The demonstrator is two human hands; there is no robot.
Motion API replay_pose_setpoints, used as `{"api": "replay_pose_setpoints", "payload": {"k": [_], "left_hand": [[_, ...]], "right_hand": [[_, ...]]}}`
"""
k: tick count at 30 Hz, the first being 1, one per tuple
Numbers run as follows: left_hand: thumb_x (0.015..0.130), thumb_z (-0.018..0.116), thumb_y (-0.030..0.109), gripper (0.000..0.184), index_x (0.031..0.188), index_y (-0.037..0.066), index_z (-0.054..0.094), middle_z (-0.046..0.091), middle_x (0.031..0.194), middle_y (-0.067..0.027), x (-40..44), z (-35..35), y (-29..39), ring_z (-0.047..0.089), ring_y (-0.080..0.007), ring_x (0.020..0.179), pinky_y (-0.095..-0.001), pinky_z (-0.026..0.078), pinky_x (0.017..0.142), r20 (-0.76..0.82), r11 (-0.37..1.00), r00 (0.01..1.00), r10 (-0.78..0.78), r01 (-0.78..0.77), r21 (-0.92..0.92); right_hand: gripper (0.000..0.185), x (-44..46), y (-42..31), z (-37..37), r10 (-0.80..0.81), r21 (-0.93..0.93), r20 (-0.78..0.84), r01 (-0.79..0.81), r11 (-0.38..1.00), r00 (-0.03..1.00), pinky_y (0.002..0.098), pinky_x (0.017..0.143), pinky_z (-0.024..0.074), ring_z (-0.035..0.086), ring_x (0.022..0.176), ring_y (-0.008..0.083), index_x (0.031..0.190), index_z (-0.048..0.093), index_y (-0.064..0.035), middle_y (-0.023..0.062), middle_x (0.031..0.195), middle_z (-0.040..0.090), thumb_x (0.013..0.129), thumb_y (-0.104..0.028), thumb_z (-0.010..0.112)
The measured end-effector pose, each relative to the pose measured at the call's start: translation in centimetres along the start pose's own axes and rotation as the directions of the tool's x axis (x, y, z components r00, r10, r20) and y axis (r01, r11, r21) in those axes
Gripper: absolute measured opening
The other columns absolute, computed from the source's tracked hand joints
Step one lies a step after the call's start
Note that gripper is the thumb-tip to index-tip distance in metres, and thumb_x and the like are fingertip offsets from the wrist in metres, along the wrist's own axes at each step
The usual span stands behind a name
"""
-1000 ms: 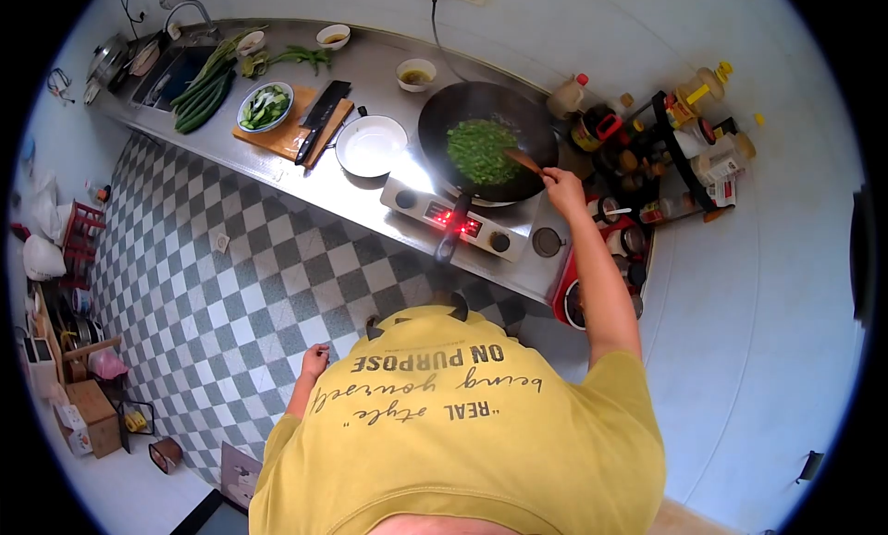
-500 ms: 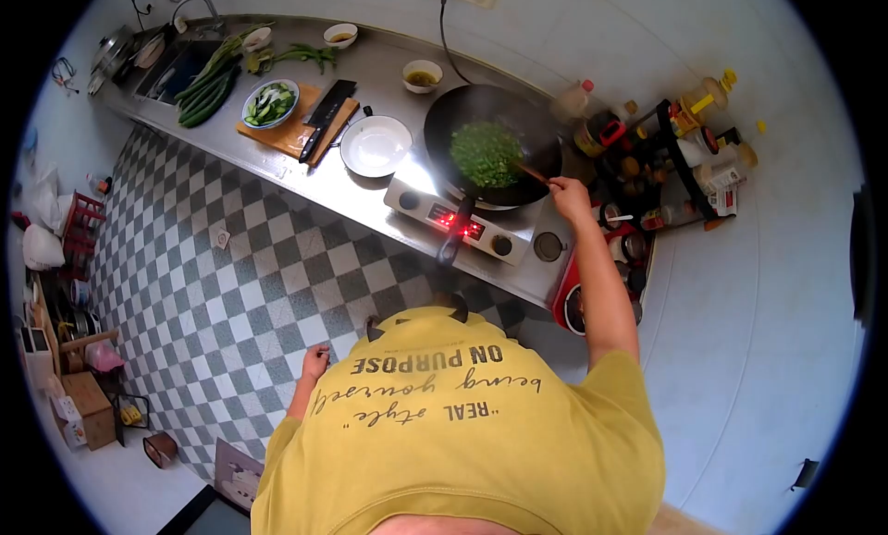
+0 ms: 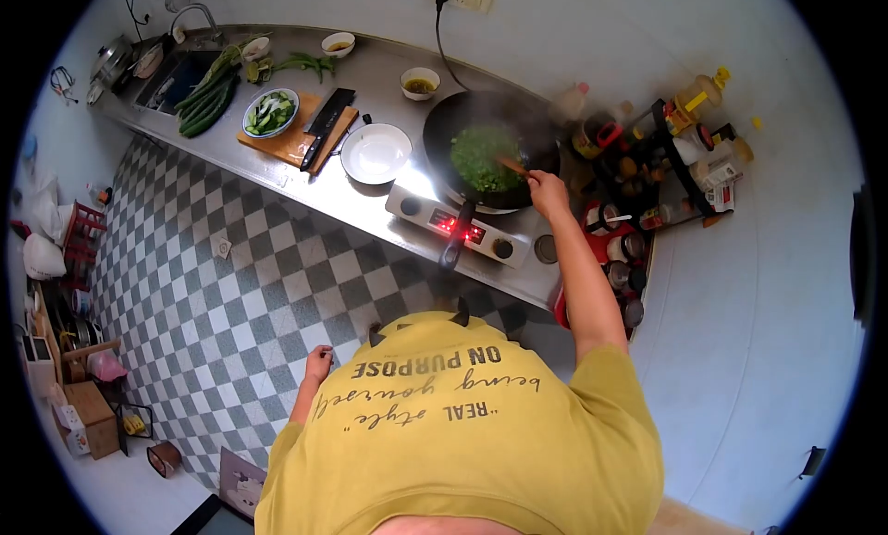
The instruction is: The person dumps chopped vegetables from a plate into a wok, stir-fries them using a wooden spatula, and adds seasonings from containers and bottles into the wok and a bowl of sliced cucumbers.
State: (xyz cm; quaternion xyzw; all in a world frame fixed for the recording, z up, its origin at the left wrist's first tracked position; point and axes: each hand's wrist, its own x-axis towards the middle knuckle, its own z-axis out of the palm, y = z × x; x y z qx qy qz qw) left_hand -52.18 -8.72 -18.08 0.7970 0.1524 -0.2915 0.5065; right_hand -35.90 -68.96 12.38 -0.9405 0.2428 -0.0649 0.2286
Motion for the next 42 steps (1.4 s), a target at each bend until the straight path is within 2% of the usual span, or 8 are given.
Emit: {"api": "replay_pose_setpoints", "payload": {"k": [5, 7, 14, 20, 28, 34, 35, 42], "left_hand": [[0.08, 0.054, 0.009, 0.022, 0.101, 0.003, 0.06, 0.063, 0.076, -0.0114, -0.3, -0.4, -2.9, 0.059, -0.016, 0.062, -0.0294, 0.049, 0.059, 0.011, 0.995, 0.999, -0.049, 0.05, -0.09], [0.08, 0.054, 0.009, 0.021, 0.099, 0.004, 0.061, 0.064, 0.077, -0.0117, 1.2, 0.1, -8.2, 0.06, -0.0162, 0.063, -0.0297, 0.049, 0.059, -0.011, 0.995, 1.0, 0.028, -0.027, 0.099], [0.077, 0.053, 0.007, 0.022, 0.097, 0.005, 0.062, 0.064, 0.076, -0.0113, -2.1, -2.2, -3.8, 0.06, -0.0165, 0.061, -0.0299, 0.049, 0.059, -0.027, 0.989, 0.999, 0.039, -0.035, 0.145], [0.079, 0.052, 0.006, 0.022, 0.098, 0.003, 0.061, 0.062, 0.071, -0.0093, -1.0, -4.3, -2.9, 0.058, -0.0145, 0.058, -0.0288, 0.048, 0.055, 0.03, 0.992, 0.998, -0.063, 0.066, -0.108], [0.079, 0.052, 0.007, 0.023, 0.1, 0.005, 0.06, 0.062, 0.073, -0.0092, -3.2, -6.8, -3.7, 0.059, -0.0161, 0.06, -0.0294, 0.048, 0.055, 0.01, 0.995, 0.997, -0.074, 0.073, 0.072], [0.079, 0.056, 0.01, 0.019, 0.097, 0.005, 0.061, 0.062, 0.07, -0.0102, -2.8, -7.8, -6.7, 0.059, -0.0161, 0.057, -0.0296, 0.048, 0.055, 0.032, 0.987, 0.991, -0.129, 0.126, 0.096], [0.079, 0.056, 0.01, 0.019, 0.097, 0.005, 0.061, 0.062, 0.07, -0.0104, -2.9, -7.8, -6.1, 0.058, -0.0161, 0.056, -0.0299, 0.048, 0.055, 0.028, 0.986, 0.992, -0.121, 0.117, 0.119], [0.078, 0.054, 0.012, 0.022, 0.097, 0.004, 0.061, 0.063, 0.075, -0.0128, -2.0, -6.8, -1.8, 0.06, -0.0209, 0.069, -0.0316, 0.047, 0.063, -0.1, 0.988, 0.99, -0.096, 0.106, 0.108]], "right_hand": [[0.029, -3.8, 0.8, -1.1, -0.098, 0.031, -0.104, 0.102, 0.994, 0.99, 0.0409, 0.081, 0.0443, 0.056, 0.095, 0.0352, 0.109, 0.058, -0.0089, 0.0179, 0.1, 0.061, 0.083, -0.02, 0.053], [0.031, -5.5, 1.5, -0.8, -0.112, 0.036, -0.149, 0.119, 0.992, 0.982, 0.0411, 0.082, 0.0439, 0.056, 0.095, 0.0356, 0.112, 0.056, -0.0085, 0.0187, 0.1, 0.06, 0.083, -0.019, 0.053], [0.034, -7.2, 0.2, -0.5, -0.052, -0.052, -0.115, 0.047, 0.998, 0.992, 0.0417, 0.083, 0.0433, 0.054, 0.098, 0.0367, 0.116, 0.051, -0.0077, 0.0207, 0.105, 0.057, 0.082, -0.015, 0.053], [0.035, -6.4, 0.5, 0.5, -0.021, -0.112, -0.092, 0.011, 0.994, 0.996, 0.0426, 0.083, 0.0436, 0.054, 0.099, 0.0365, 0.115, 0.051, -0.0076, 0.0198, 0.104, 0.058, 0.081, -0.017, 0.055], [0.039, -7.5, 0.4, -0.2, -0.043, -0.208, -0.203, 0.0, 0.978, 0.978, 0.0413, 0.084, 0.0428, 0.052, 0.099, 0.0359, 0.117, 0.051, -0.0089, 0.0193, 0.106, 0.055, 0.08, -0.022, 0.056], [0.034, -11.5, -3.2, -1.6, -0.146, 0.104, -0.387, 0.2, 0.974, 0.911, 0.0362, 0.079, 0.0436, 0.054, 0.089, 0.0289, 0.112, 0.056, -0.0072, 0.0143, 0.101, 0.054, 0.079, -0.011, 0.059], [0.032, -12.4, -5.2, -2.5, -0.124, 0.121, -0.407, 0.189, 0.975, 0.905, 0.0296, 0.071, 0.0441, 0.054, 0.078, 0.0202, 0.109, 0.057, -0.007, 0.0097, 0.094, 0.055, 0.078, -0.005, 0.06], [0.026, -15.0, -14.5, -4.1, -0.173, 0.465, -0.363, 0.339, 0.818, 0.916, 0.0203, 0.065, 0.0419, 0.05, 0.071, 0.0066, 0.103, 0.061, -0.0037, -0.0005, 0.083, 0.058, 0.078, 0.0, 0.061]]}}
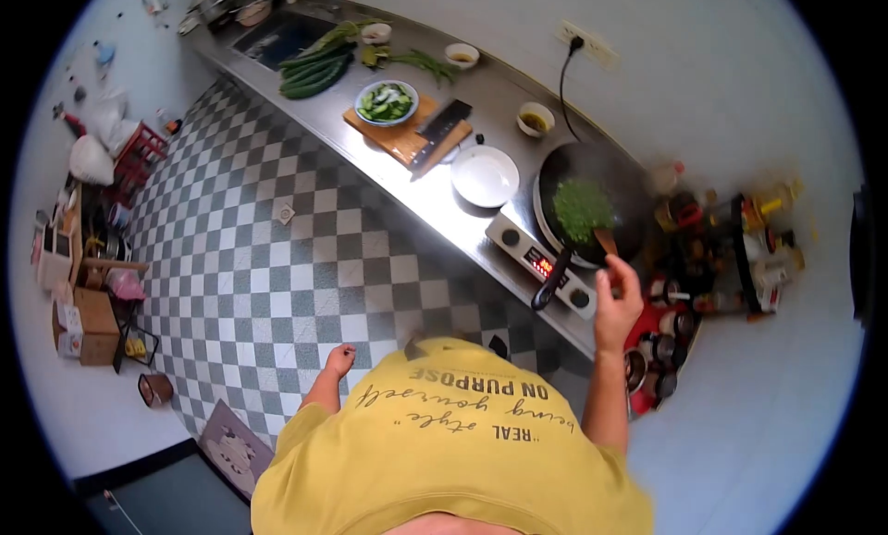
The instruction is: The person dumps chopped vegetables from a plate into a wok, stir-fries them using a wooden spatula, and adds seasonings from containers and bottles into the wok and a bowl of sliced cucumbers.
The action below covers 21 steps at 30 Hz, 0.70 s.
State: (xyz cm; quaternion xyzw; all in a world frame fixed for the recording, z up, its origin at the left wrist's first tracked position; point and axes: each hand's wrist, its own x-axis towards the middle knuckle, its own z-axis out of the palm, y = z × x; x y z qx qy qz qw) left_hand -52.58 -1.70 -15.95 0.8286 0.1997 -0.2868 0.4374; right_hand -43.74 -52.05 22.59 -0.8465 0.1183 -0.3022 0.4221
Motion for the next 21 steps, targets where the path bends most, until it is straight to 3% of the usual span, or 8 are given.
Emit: {"api": "replay_pose_setpoints", "payload": {"k": [2, 4, 7, 15, 17, 19, 20, 21], "left_hand": [[0.077, 0.054, 0.013, 0.023, 0.098, 0.005, 0.061, 0.063, 0.076, -0.0133, -1.1, -0.3, 2.0, 0.06, -0.023, 0.07, -0.0328, 0.048, 0.066, 0.02, 0.999, 0.999, -0.033, 0.034, -0.012], [0.077, 0.054, 0.013, 0.023, 0.098, 0.006, 0.061, 0.063, 0.079, -0.0133, -0.6, -0.6, 1.0, 0.06, -0.0242, 0.073, -0.0335, 0.048, 0.069, -0.023, 0.999, 1.0, -0.014, 0.015, 0.042], [0.076, 0.056, 0.014, 0.024, 0.099, 0.008, 0.061, 0.064, 0.082, -0.0133, 0.6, -2.0, -0.9, 0.061, -0.025, 0.076, -0.0341, 0.048, 0.072, -0.044, 0.996, 0.999, 0.0, 0.004, 0.089], [0.076, 0.058, 0.016, 0.024, 0.098, 0.007, 0.062, 0.063, 0.079, -0.0122, 4.9, -9.4, -5.2, 0.06, -0.0234, 0.073, -0.0335, 0.048, 0.069, -0.087, 0.997, 0.995, -0.055, 0.059, 0.048], [0.077, 0.057, 0.014, 0.023, 0.098, 0.005, 0.062, 0.062, 0.074, -0.0102, 6.0, -13.6, -4.1, 0.058, -0.0186, 0.067, -0.0311, 0.048, 0.063, -0.091, 0.991, 0.987, 0.131, -0.13, 0.017], [0.079, 0.056, 0.013, 0.022, 0.098, 0.004, 0.062, 0.06, 0.07, -0.0077, 12.4, -16.3, -11.0, 0.056, -0.0144, 0.062, -0.0285, 0.047, 0.059, -0.068, 0.944, 0.982, 0.175, -0.187, -0.271], [0.079, 0.056, 0.013, 0.022, 0.097, 0.003, 0.062, 0.06, 0.069, -0.0071, 13.5, -17.7, -11.8, 0.056, -0.0138, 0.062, -0.0279, 0.046, 0.058, -0.054, 0.968, 0.987, 0.152, -0.159, -0.192], [0.08, 0.055, 0.013, 0.021, 0.097, 0.003, 0.061, 0.06, 0.069, -0.0065, 14.5, -19.3, -12.1, 0.056, -0.0133, 0.061, -0.0273, 0.046, 0.058, -0.056, 0.985, 0.99, 0.127, -0.132, -0.114]], "right_hand": [[0.024, -0.9, -2.1, 2.2, 0.067, 0.219, 0.128, -0.094, 0.971, 0.99, 0.0219, 0.062, 0.0425, 0.052, 0.067, 0.0088, 0.097, 0.062, -0.0035, 0.002, 0.077, 0.057, 0.074, 0.001, 0.064], [0.02, -1.6, -3.3, 4.7, -0.137, 0.259, 0.212, 0.079, 0.963, 0.968, 0.0207, 0.059, 0.0426, 0.052, 0.064, 0.0073, 0.096, 0.063, -0.0025, 0.0012, 0.074, 0.058, 0.076, -0.001, 0.065], [0.016, -3.5, -3.8, 8.9, 0.078, 0.431, 0.47, -0.306, 0.849, 0.879, 0.0187, 0.052, 0.0418, 0.051, 0.057, 0.0051, 0.1, 0.061, -0.003, 0.0004, 0.069, 0.058, 0.085, -0.006, 0.058], [0.023, -2.8, -7.3, 21.3, -0.008, 0.383, 0.517, -0.223, 0.897, 0.856, 0.0219, 0.055, 0.0428, 0.053, 0.058, 0.0092, 0.101, 0.061, -0.0029, 0.0053, 0.078, 0.055, 0.084, 0.002, 0.047], [0.024, -3.2, -7.3, 25.9, -0.029, 0.323, 0.583, -0.199, 0.925, 0.812, 0.0221, 0.057, 0.0433, 0.052, 0.061, 0.0095, 0.102, 0.059, -0.0013, 0.0046, 0.082, 0.054, 0.084, 0.002, 0.044], [0.031, -3.7, -8.7, 29.7, -0.085, 0.345, 0.599, -0.161, 0.925, 0.796, 0.0267, 0.066, 0.047, 0.056, 0.071, 0.0141, 0.105, 0.059, -0.0036, 0.0075, 0.09, 0.056, 0.079, 0.002, 0.043], [0.031, -3.6, -10.6, 30.5, -0.075, 0.327, 0.636, -0.181, 0.927, 0.768, 0.0295, 0.074, 0.0465, 0.058, 0.081, 0.0197, 0.106, 0.058, -0.004, 0.0097, 0.094, 0.057, 0.078, 0.0, 0.045], [0.028, -4.3, -10.4, 32.5, -0.172, 0.39, 0.573, -0.082, 0.917, 0.801, 0.0298, 0.068, 0.0456, 0.056, 0.075, 0.0197, 0.101, 0.059, -0.0039, 0.0101, 0.087, 0.055, 0.078, 0.0, 0.044]]}}
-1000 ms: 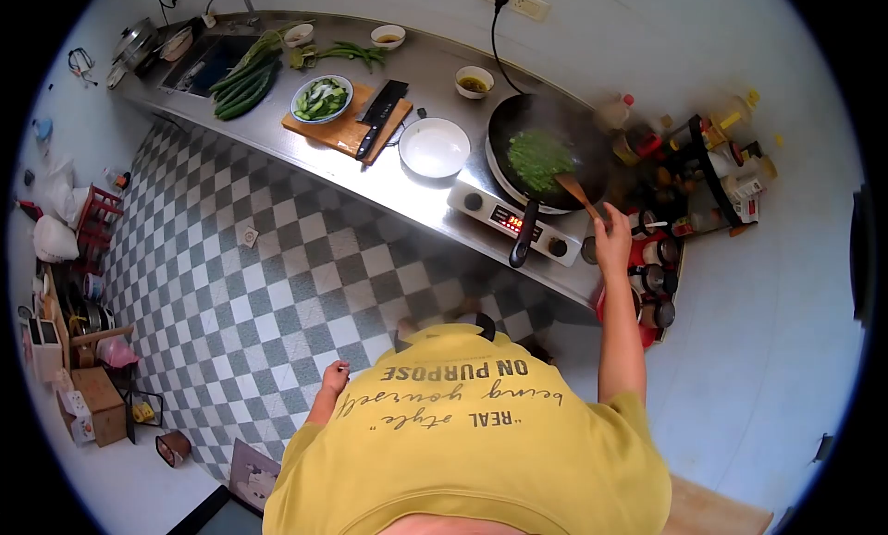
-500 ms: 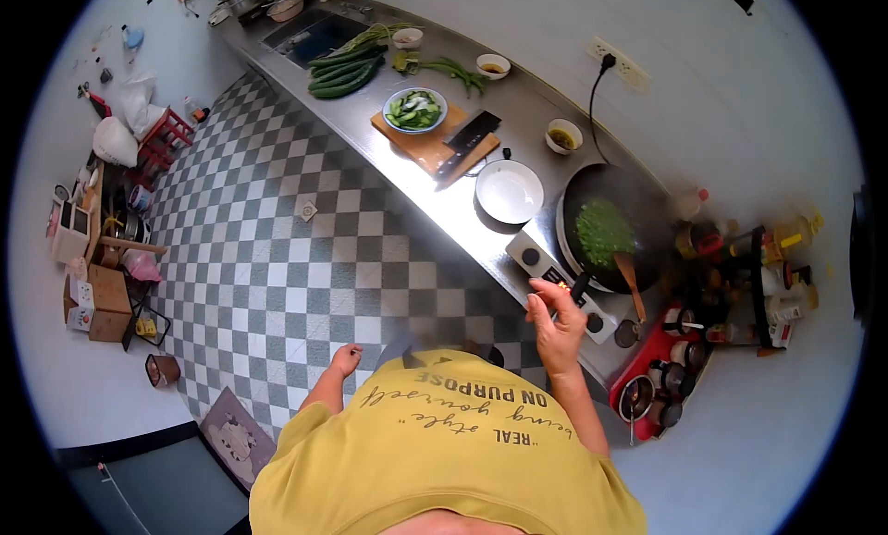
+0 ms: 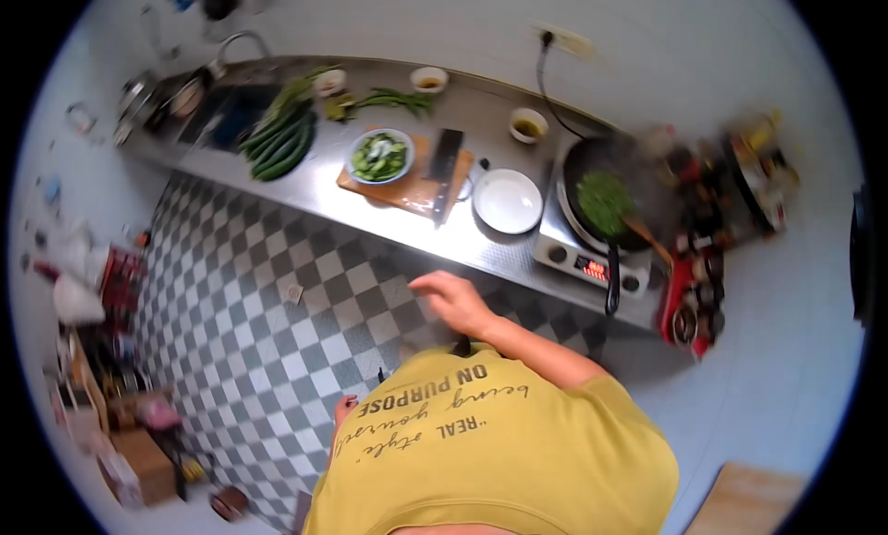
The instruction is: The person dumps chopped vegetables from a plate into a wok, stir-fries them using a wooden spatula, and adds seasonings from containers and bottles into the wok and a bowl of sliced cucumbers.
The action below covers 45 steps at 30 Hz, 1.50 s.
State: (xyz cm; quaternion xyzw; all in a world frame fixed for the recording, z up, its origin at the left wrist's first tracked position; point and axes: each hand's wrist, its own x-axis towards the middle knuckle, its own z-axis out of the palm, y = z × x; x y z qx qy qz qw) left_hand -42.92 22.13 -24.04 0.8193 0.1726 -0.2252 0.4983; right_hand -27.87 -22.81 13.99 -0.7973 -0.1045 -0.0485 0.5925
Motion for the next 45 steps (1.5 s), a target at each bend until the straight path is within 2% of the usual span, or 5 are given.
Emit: {"api": "replay_pose_setpoints", "payload": {"k": [8, 14, 25, 34, 45], "left_hand": [[0.087, 0.054, 0.016, 0.017, 0.098, 0.003, 0.059, 0.058, 0.078, -0.0034, 8.6, -3.0, 22.9, 0.054, -0.0113, 0.065, -0.0244, 0.046, 0.058, 0.141, 0.943, 0.988, 0.062, -0.012, -0.332], [0.09, 0.051, 0.02, 0.03, 0.116, 0.005, 0.049, 0.059, 0.095, -0.0089, 14.0, 5.3, 41.2, 0.06, -0.0181, 0.082, -0.0287, 0.05, 0.071, 0.31, 0.842, 0.92, 0.241, -0.04, -0.538], [0.089, 0.048, 0.017, 0.025, 0.104, -0.003, 0.046, 0.054, 0.096, -0.0127, 21.9, 14.9, 52.1, 0.056, -0.0234, 0.086, -0.0347, 0.049, 0.08, 0.279, 0.48, 0.952, 0.122, 0.19, -0.856], [0.088, 0.031, 0.001, 0.03, 0.112, -0.008, 0.046, 0.052, 0.113, -0.0203, 33.0, 16.5, 53.3, 0.05, -0.0356, 0.105, -0.0492, 0.047, 0.092, 0.228, 0.276, 0.967, 0.114, 0.189, -0.942], [0.073, 0.033, -0.009, 0.052, 0.125, -0.006, 0.035, 0.045, 0.122, -0.021, 30.7, 16.2, 53.2, 0.046, -0.0406, 0.11, -0.0519, 0.046, 0.092, 0.114, 0.315, 0.981, 0.157, 0.06, -0.947]], "right_hand": [[0.023, -5.5, 3.8, 0.2, 0.373, -0.14, -0.188, -0.401, 0.905, 0.909, 0.0335, 0.078, 0.0453, 0.057, 0.088, 0.0279, 0.101, 0.06, -0.0065, 0.0125, 0.094, 0.059, 0.081, -0.011, 0.05], [0.019, -18.4, 9.4, -3.3, 0.653, 0.128, -0.426, -0.673, 0.729, 0.626, 0.0258, 0.055, 0.0452, 0.055, 0.057, 0.0112, 0.099, 0.06, -0.0031, 0.0049, 0.071, 0.059, 0.081, -0.005, 0.052], [0.022, -34.8, 14.7, -9.0, 0.823, 0.524, -0.538, -0.693, 0.496, 0.182, 0.0232, 0.05, 0.0435, 0.053, 0.054, 0.0114, 0.098, 0.06, -0.001, 0.0053, 0.071, 0.057, 0.081, 0.003, 0.047], [0.022, -38.5, 9.4, -12.1, 0.656, 0.613, -0.746, -0.503, 0.609, -0.115, 0.0194, 0.053, 0.041, 0.052, 0.058, 0.0075, 0.102, 0.059, -0.0037, 0.0027, 0.078, 0.058, 0.085, 0.0, 0.045], [0.02, -37.8, 3.1, -27.6, 0.291, 0.31, -0.949, -0.521, 0.795, -0.122, 0.0216, 0.061, 0.0437, 0.051, 0.064, 0.008, 0.102, 0.059, -0.003, 0.0031, 0.082, 0.057, 0.087, -0.002, 0.046]]}}
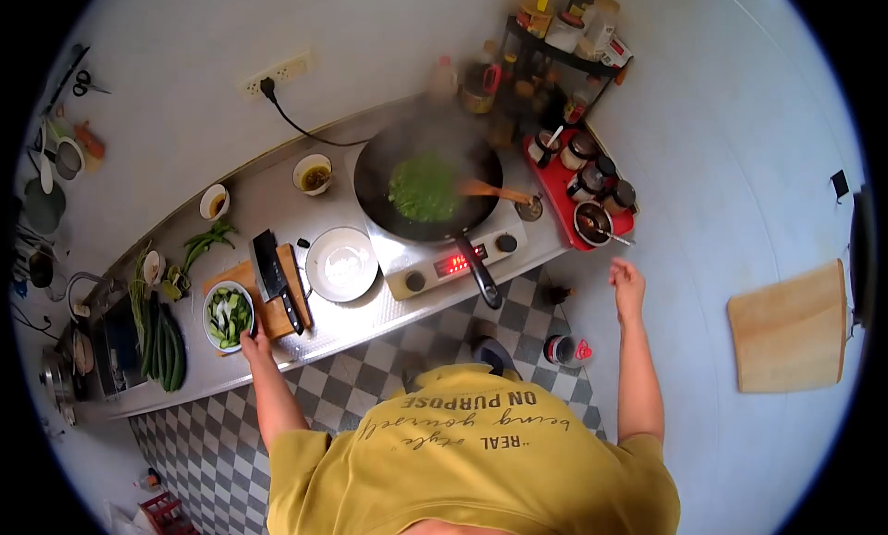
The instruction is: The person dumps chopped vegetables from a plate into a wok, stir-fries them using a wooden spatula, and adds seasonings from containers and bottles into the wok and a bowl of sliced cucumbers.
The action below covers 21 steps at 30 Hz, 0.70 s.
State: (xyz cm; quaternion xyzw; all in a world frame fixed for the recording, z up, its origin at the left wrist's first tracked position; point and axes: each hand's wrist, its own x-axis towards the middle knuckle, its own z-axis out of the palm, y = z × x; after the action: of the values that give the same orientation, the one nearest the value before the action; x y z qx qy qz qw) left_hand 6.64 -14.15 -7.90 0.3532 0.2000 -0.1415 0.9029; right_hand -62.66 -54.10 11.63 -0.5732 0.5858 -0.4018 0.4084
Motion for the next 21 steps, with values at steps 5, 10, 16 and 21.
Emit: {"api": "replay_pose_setpoints", "payload": {"k": [5, 10, 16, 21], "left_hand": [[0.072, 0.042, -0.008, 0.052, 0.124, -0.007, 0.036, 0.047, 0.119, -0.0199, -4.9, -1.5, 0.1, 0.049, -0.0379, 0.107, -0.0494, 0.046, 0.093, -0.026, 1.0, 0.999, 0.023, -0.023, 0.014], [0.07, 0.042, -0.007, 0.054, 0.124, -0.006, 0.037, 0.05, 0.118, -0.0199, -16.0, 0.2, -1.6, 0.051, -0.0371, 0.105, -0.0468, 0.046, 0.094, -0.035, 0.995, 0.994, 0.101, -0.102, -0.008], [0.071, 0.042, -0.006, 0.051, 0.121, -0.007, 0.039, 0.052, 0.115, -0.0202, -31.2, 2.9, -6.6, 0.054, -0.035, 0.103, -0.0457, 0.047, 0.093, -0.222, 0.976, 0.95, 0.219, -0.218, 0.029], [0.066, 0.041, -0.007, 0.057, 0.123, -0.003, 0.037, 0.051, 0.118, -0.0178, -41.2, 2.4, -10.7, 0.053, -0.0356, 0.105, -0.0476, 0.046, 0.094, -0.28, 0.963, 0.922, 0.266, -0.269, 0.03]], "right_hand": [[0.017, 12.3, -9.4, 6.2, -0.332, 0.066, 0.133, 0.326, 0.943, 0.934, 0.0208, 0.066, 0.045, 0.056, 0.071, 0.0086, 0.101, 0.059, -0.0008, 0.0029, 0.085, 0.061, 0.085, -0.004, 0.053], [0.019, 25.8, -13.2, 18.0, -0.339, 0.24, 0.476, 0.25, 0.938, 0.812, 0.0242, 0.064, 0.0474, 0.057, 0.073, 0.0112, 0.104, 0.059, -0.005, 0.0039, 0.086, 0.06, 0.086, -0.007, 0.052], [0.027, 39.1, -9.2, 36.7, -0.328, 0.147, 0.629, 0.306, 0.941, 0.705, 0.0321, 0.069, 0.0487, 0.06, 0.078, 0.0247, 0.101, 0.058, -0.003, 0.0127, 0.09, 0.061, 0.077, -0.015, 0.061], [0.035, 42.8, -5.8, 47.9, -0.441, -0.115, 0.355, 0.506, 0.855, 0.825, 0.0319, 0.053, 0.0486, 0.06, 0.058, 0.0194, 0.107, 0.052, -0.0027, 0.0125, 0.079, 0.061, 0.075, -0.013, 0.061]]}}
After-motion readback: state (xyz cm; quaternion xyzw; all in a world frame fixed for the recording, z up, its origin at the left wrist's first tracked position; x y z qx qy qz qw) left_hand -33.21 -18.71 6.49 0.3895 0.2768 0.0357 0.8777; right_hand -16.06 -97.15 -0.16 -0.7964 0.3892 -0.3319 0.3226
